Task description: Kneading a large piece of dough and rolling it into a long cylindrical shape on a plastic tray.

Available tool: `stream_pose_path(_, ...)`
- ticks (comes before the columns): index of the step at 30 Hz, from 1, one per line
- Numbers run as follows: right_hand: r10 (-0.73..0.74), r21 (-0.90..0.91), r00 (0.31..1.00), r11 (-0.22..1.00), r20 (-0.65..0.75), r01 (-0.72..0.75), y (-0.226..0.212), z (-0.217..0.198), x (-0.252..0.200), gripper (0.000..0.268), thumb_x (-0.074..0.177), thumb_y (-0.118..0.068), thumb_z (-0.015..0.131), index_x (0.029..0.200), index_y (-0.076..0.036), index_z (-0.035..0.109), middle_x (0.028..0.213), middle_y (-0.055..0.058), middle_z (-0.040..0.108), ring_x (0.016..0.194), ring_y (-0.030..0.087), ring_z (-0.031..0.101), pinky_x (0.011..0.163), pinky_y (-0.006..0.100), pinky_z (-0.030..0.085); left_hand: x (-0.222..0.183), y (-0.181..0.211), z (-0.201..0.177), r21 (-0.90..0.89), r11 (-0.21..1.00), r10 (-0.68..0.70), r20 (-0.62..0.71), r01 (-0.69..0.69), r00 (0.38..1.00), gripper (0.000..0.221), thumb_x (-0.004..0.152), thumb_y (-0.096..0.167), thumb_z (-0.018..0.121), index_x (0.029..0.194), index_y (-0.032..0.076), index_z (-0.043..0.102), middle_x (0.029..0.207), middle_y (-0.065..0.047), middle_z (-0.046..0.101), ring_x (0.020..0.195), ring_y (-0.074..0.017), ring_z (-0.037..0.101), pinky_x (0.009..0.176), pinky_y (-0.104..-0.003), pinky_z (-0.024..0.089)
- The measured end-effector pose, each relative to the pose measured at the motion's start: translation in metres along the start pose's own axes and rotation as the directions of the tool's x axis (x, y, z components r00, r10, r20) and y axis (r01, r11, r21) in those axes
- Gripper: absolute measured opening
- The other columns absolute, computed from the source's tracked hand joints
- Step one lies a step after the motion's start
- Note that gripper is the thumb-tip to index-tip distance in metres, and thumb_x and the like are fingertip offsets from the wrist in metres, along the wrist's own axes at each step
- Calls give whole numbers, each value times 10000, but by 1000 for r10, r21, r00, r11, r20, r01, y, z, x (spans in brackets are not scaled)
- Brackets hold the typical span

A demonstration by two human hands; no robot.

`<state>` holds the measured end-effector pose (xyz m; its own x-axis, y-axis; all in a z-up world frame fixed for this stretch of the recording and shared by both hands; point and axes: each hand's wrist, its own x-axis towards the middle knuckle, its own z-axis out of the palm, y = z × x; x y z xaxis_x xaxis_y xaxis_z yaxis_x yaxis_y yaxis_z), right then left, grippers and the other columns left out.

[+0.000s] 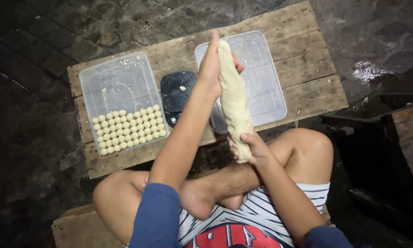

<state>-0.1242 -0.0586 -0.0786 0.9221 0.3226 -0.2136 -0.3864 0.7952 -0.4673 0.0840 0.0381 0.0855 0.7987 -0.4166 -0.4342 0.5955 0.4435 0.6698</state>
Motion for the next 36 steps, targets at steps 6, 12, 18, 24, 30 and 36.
stream_pose_path(6, 66, 263, 798, 925, 599, -274, -21, -3, 23, 770, 808, -366, 751, 1352, -12, 336, 693, 121, 455, 412, 206, 484, 364, 419, 512, -54, -119, -43, -442, 890, 135, 492, 113, 860, 793, 819, 741, 601, 1323, 145, 458, 1185, -234, 528, 1089, -389, 562, 964, -526, 492)
stream_pose_path(12, 181, 304, 854, 882, 489, -361, 3, -40, 12, 808, 921, -635, 627, 1334, 9, 367, 922, 214, 479, 556, 290, 576, 489, 431, 568, 11, -161, -94, -407, 912, 190, 327, -44, 926, 856, 848, 738, 692, 1419, 124, 519, 957, -137, 672, 832, -299, 761, 827, -456, 675)
stream_pose_path(18, -200, -346, 969, 928, -146, 139, -19, 9, 14, 519, 886, -289, 728, 1250, 27, 537, 810, 269, 686, 472, 290, 667, 423, 489, 602, 17, -129, -81, -263, 947, 205, 54, -184, 977, 396, 900, 381, 773, 1123, 85, 633, 766, -218, 703, 604, -350, 740, 556, -454, 656)
stream_pose_path(24, -486, -597, 820, 767, -303, 234, -51, 111, 29, 586, 1082, -441, 332, 1489, -44, 471, 1354, 163, 557, 1210, 259, 528, 1045, 379, 403, -52, -102, -13, 201, 922, 343, -20, -332, 939, 833, 647, 371, 957, 1260, -20, 550, 1091, -177, 674, 993, -245, 655, 877, -444, 545)
stream_pose_path(30, -715, -743, 686, 533, -139, 405, -45, 55, 35, 639, 1158, -424, 186, 1600, 19, 315, 1640, 261, 302, 1544, 412, 211, 1290, 552, 75, -101, -78, 3, 522, 690, 535, 99, -502, 839, 830, 692, 437, 890, 1301, -33, 578, 1224, -246, 689, 1188, -343, 682, 1020, -516, 547)
stream_pose_path(36, -714, -616, 700, 547, 12, 567, -22, 121, 26, 1077, 942, -851, 131, 1672, -59, 95, 1739, 183, 104, 1603, 325, 128, 1330, 509, 55, -63, -128, -39, -117, 841, 527, 395, -528, 752, 1405, 637, 789, 789, 1663, 54, 173, 1687, -121, 245, 1488, -210, 362, 1250, -374, 350)
